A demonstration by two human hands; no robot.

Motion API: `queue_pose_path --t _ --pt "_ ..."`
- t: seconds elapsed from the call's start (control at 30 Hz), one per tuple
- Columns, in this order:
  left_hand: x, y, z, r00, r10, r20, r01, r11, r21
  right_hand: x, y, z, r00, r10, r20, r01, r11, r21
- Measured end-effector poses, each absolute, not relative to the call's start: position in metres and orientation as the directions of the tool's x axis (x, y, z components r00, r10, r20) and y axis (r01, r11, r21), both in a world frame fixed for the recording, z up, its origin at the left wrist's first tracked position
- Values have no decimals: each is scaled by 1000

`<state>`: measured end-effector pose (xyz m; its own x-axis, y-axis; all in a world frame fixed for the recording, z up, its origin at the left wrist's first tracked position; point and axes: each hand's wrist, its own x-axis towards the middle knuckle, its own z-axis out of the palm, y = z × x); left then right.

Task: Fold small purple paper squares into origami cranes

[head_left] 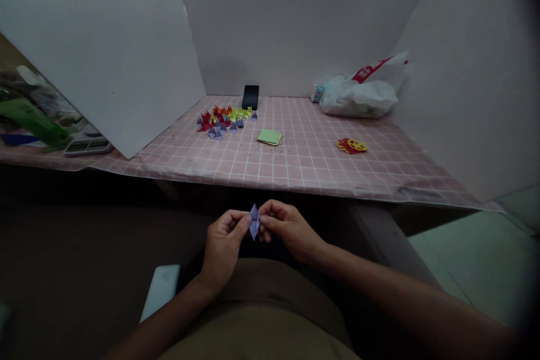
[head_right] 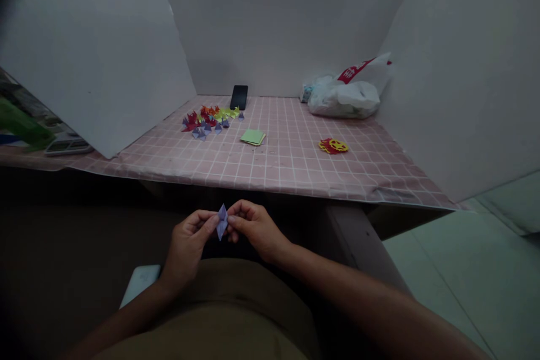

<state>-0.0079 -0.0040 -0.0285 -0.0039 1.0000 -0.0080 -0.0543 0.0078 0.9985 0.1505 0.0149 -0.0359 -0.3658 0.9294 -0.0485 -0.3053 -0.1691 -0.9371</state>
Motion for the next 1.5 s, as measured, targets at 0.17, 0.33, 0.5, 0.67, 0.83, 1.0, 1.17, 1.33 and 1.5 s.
queue_pose_path --t 0.17,0.33,0.5,0.67,0.83,1.0,1.17,1.33,1.5 --pt "-8 -4 -29 -11 1000 14 4 -14 1000 151 16 -38 -344 939 -23 -235 -109 -966" --pt "-8 -5 -31 -28 999 29 -16 -29 999 149 14 -35 -328 944 -17 -248 -103 -963" --pt "-8 -5 -32 -15 1000 18 -108 -20 994 148 14 -36 -367 929 -49 -362 -191 -912" --pt "-8 -5 -31 -3 1000 19 -102 -19 995 149 15 -38 -371 928 -34 -356 -176 -918" --pt "-8 -5 -29 -33 999 39 -21 -40 999 150 13 -35 -343 939 -23 -283 -127 -951" --pt "-9 -6 -32 -25 998 60 47 -59 997 149 14 -35 -319 948 -7 -226 -84 -971" --pt "-9 -5 -36 -26 997 71 84 -69 994 148 13 -34 -261 965 4 -133 -32 -991" --pt "-9 -2 -38 -27 999 22 -39 -23 999 149 13 -34 -324 946 0 -247 -85 -965" --pt "-9 -3 -39 -22 1000 -8 -128 5 992 150 14 -38 -359 933 -36 -328 -163 -931"
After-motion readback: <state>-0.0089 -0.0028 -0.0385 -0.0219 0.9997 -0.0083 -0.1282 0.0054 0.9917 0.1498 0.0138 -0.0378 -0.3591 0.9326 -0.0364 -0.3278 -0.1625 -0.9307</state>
